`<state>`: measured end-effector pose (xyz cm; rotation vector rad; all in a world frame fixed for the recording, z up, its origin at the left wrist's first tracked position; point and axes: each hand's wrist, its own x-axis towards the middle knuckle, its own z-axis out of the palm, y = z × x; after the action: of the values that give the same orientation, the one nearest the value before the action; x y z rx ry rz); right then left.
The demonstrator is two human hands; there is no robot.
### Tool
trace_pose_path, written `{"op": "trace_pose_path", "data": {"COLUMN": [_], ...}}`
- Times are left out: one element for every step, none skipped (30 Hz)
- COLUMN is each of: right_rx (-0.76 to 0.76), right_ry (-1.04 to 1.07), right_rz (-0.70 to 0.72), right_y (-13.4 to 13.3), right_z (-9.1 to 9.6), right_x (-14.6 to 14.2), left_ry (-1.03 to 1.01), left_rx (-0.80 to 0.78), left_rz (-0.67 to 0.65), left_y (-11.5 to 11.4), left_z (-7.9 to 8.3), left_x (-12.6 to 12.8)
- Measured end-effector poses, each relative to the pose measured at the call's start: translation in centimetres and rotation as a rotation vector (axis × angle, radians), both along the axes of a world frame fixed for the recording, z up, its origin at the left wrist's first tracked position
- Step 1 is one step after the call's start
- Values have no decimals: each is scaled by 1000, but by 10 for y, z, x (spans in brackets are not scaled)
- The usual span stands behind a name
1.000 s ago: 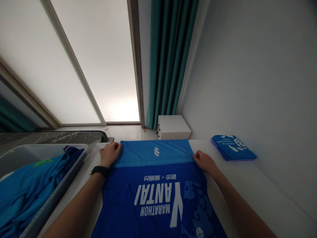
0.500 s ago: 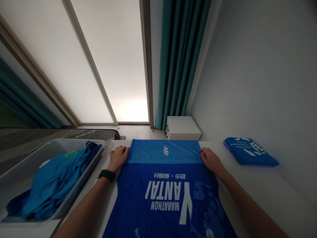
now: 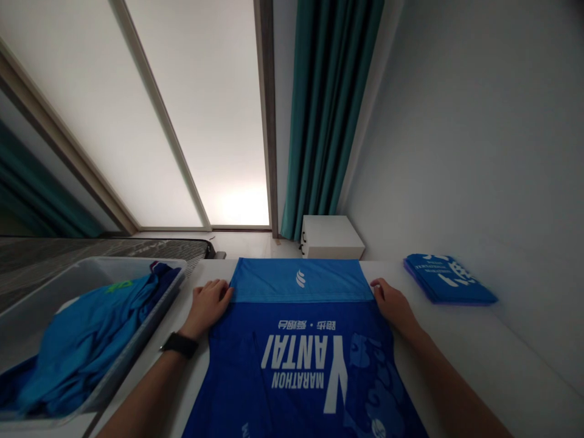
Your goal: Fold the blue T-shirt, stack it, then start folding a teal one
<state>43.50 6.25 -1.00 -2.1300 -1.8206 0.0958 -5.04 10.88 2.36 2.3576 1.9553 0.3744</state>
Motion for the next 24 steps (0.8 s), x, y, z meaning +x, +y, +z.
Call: {"op": "trace_pose_path", "data": {"right_rx": [-10,-22,-33,-43,-51,-57,-62,-66,-68,-69,-68,-64,-56,-47,-37,-29,-23,-17,-15,-10,-3,6,16,27], "right_ry": [-6,-11,-16,-18,-16,-7,9,33,63,96,128,156,178,192,200,203,203,201,199,194,187,180,173,167], "right_rz": [-3,-4,-3,-1,1,4,11,29,58,95,139,186,232,273,309,339,360,372,374,367,356,345,337,331], "right_y": [-1,-1,-1,-2,-1,-2,-2,-2,-3,-3,-4,-5,-7,-8,-9,-10,-10,-11,-11,-11,-10,-10,-9,-9], "right_z": [0,1,1,1,2,2,3,4,6,8,10,12,14,16,17,17,17,16,15,14,12,11,10,9], "right_x": [1,1,2,2,2,3,4,4,6,7,8,9,11,12,13,13,13,13,13,13,12,11,10,9], "left_ry": [3,5,8,13,20,27,31,29,19,-3,-33,-69,-103,-129,-145,-153,-156,-159,-164,-173,-184,-193,-197,-199], "left_rx": [-1,-2,-1,1,3,6,10,16,24,34,43,51,51,45,30,8,-16,-40,-61,-77,-88,-90,-87,-78], "left_rz": [3,7,10,11,12,11,8,3,-6,-21,-45,-81,-127,-179,-234,-283,-322,-347,-361,-368,-368,-365,-363,-362], "left_y": [0,0,0,0,0,-1,-1,-1,0,0,1,1,1,1,1,0,-1,-2,-3,-3,-3,-3,-3,-2], "left_z": [0,0,0,-1,-1,-2,-3,-4,-5,-6,-6,-6,-5,-4,-2,0,2,4,6,7,7,6,5,4], "left_x": [0,-1,-1,-2,-2,-3,-4,-5,-6,-8,-10,-12,-14,-16,-17,-19,-21,-23,-25,-27,-28,-29,-30,-30]}}
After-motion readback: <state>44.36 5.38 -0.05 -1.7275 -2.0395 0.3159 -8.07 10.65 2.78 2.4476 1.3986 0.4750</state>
